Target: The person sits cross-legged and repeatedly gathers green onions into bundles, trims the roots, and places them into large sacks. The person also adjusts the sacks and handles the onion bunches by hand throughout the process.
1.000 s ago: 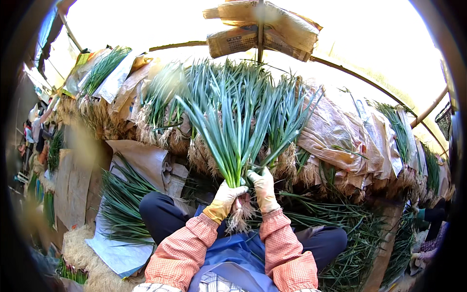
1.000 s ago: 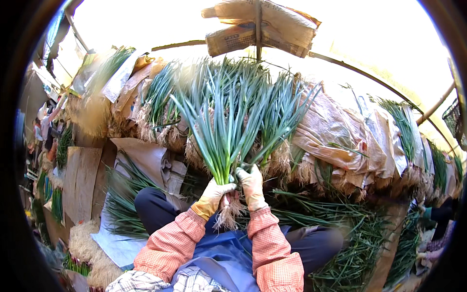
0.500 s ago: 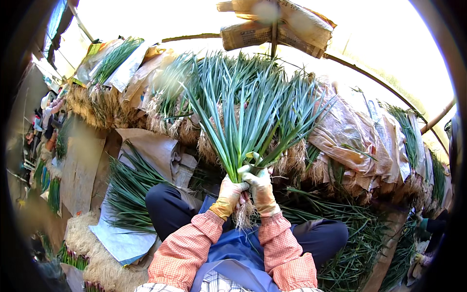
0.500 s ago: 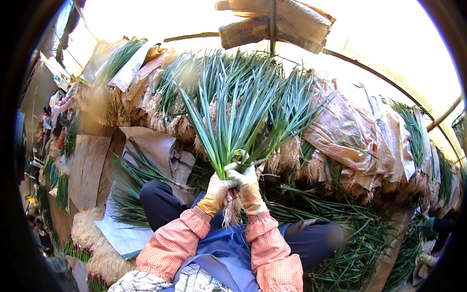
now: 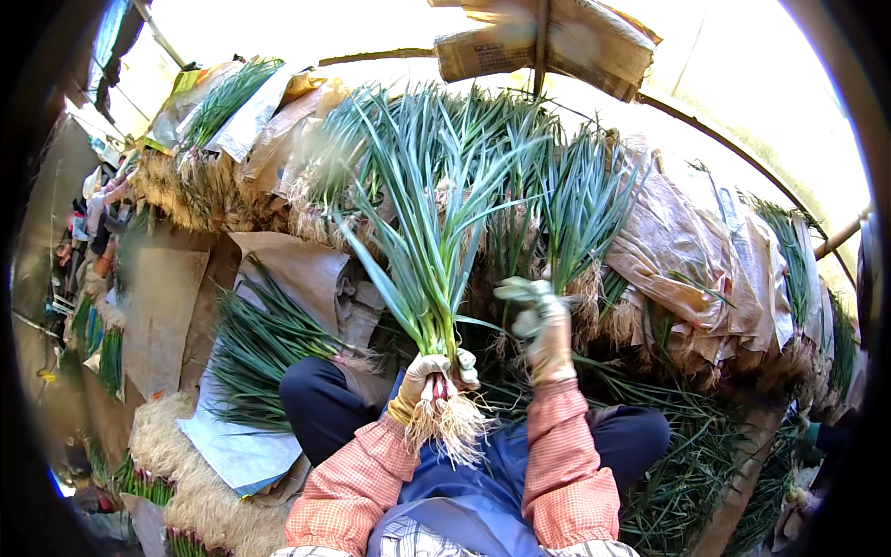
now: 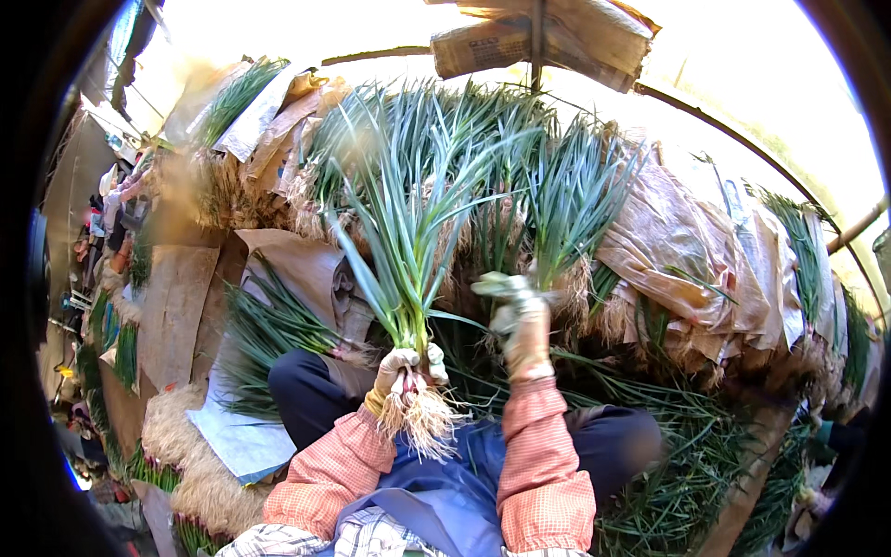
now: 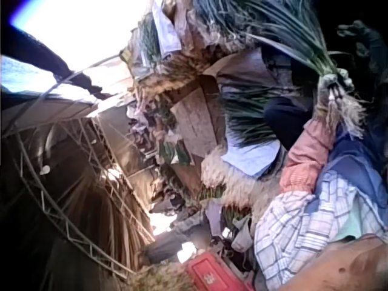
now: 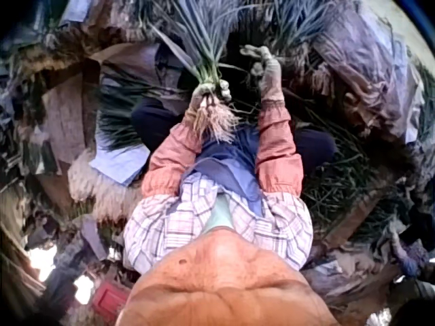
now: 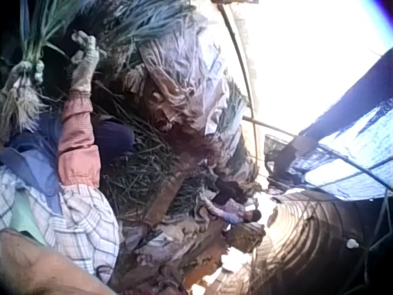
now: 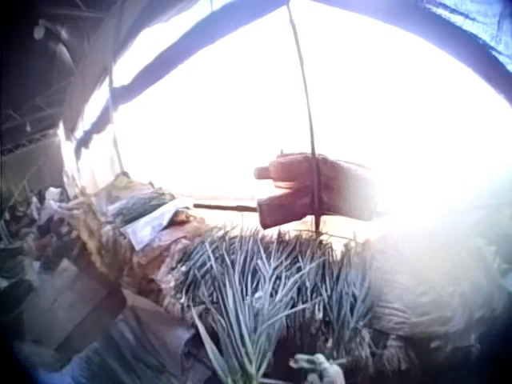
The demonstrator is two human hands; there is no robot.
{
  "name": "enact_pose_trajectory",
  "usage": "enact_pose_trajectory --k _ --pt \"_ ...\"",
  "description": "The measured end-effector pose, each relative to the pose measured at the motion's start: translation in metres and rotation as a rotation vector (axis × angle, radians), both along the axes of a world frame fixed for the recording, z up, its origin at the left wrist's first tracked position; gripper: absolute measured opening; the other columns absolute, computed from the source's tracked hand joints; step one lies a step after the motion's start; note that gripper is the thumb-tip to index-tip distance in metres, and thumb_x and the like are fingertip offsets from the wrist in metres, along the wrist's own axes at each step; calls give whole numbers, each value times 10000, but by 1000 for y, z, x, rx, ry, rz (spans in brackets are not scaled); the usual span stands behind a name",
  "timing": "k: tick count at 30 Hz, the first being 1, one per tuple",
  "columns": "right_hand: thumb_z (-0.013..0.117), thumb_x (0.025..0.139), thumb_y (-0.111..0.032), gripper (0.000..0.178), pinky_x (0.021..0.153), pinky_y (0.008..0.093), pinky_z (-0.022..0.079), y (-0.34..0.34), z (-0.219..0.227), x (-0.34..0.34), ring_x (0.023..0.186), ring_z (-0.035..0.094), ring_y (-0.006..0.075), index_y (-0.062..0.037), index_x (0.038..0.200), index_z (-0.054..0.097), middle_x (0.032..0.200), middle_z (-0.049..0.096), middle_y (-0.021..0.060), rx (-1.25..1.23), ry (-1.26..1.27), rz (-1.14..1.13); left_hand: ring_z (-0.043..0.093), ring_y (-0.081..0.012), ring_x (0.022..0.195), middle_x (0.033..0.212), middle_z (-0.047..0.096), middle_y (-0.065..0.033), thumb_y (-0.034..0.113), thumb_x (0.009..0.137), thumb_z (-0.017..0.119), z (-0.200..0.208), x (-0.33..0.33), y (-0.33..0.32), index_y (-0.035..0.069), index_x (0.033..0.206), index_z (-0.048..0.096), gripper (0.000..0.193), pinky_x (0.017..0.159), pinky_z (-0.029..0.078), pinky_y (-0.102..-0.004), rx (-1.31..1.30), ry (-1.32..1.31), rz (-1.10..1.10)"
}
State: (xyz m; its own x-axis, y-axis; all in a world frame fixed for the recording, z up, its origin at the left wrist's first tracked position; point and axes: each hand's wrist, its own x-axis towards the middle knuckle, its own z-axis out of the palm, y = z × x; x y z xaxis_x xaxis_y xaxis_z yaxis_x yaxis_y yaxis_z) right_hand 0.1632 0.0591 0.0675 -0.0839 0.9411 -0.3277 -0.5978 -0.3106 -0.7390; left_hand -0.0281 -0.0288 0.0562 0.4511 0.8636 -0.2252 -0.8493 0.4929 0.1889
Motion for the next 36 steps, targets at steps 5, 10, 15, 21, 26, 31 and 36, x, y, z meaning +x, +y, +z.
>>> enact_pose_trajectory --k 5,10,15,21,26,31,36 --pt "671 862 -233 206 520 234 455 -5 -40 -58 583 551 68 -64 975 637 784 645 -9 -147 -89 304 666 -295 788 948 664 -183 20 837 535 -22 -5 5 -82 1096 553 278 772 553 -406 -85 455 3" --pt "574 844 -105 271 569 242 507 -20 -28 -61 796 624 142 10 1085 618 997 658 66 -91 30 99 660 -279 802 944 661 -184 47 868 550 -18 -3 6 -57 1114 538 267 778 546 -416 -75 372 39" --pt "521 906 -187 417 466 241 417 -37 -22 -68 628 517 120 -37 1295 506 905 627 11 -164 394 -92 654 -267 773 927 664 -178 99 870 564 -26 1 4 -64 1141 526 318 713 554 -390 -30 274 61" --pt "424 1000 -239 395 405 217 233 -5 -11 -59 406 192 54 26 1287 486 476 193 -86 3 556 -120 655 -234 677 859 671 -151 64 852 631 -15 18 -3 24 1051 537 223 554 552 -338 8 251 151" --pt "532 956 -231 303 360 226 184 36 -40 26 385 216 30 -5 1146 604 491 269 -112 204 607 -405 642 -278 839 997 618 -171 118 852 658 7 -5 -9 60 1197 487 390 749 549 -418 150 67 203" --pt "641 863 -180 222 397 188 250 26 -64 -18 413 285 27 -57 1045 669 704 624 -5 -209 159 -233 641 -247 850 1015 610 -141 143 835 690 9 -41 -15 38 1323 413 572 763 557 -396 121 199 142" --pt "649 876 -293 253 408 173 339 11 -34 -89 440 415 45 -78 1009 664 876 704 68 -247 138 219 638 -242 838 986 618 -132 171 826 706 16 -40 -9 52 1306 429 567 765 550 -387 148 69 151"
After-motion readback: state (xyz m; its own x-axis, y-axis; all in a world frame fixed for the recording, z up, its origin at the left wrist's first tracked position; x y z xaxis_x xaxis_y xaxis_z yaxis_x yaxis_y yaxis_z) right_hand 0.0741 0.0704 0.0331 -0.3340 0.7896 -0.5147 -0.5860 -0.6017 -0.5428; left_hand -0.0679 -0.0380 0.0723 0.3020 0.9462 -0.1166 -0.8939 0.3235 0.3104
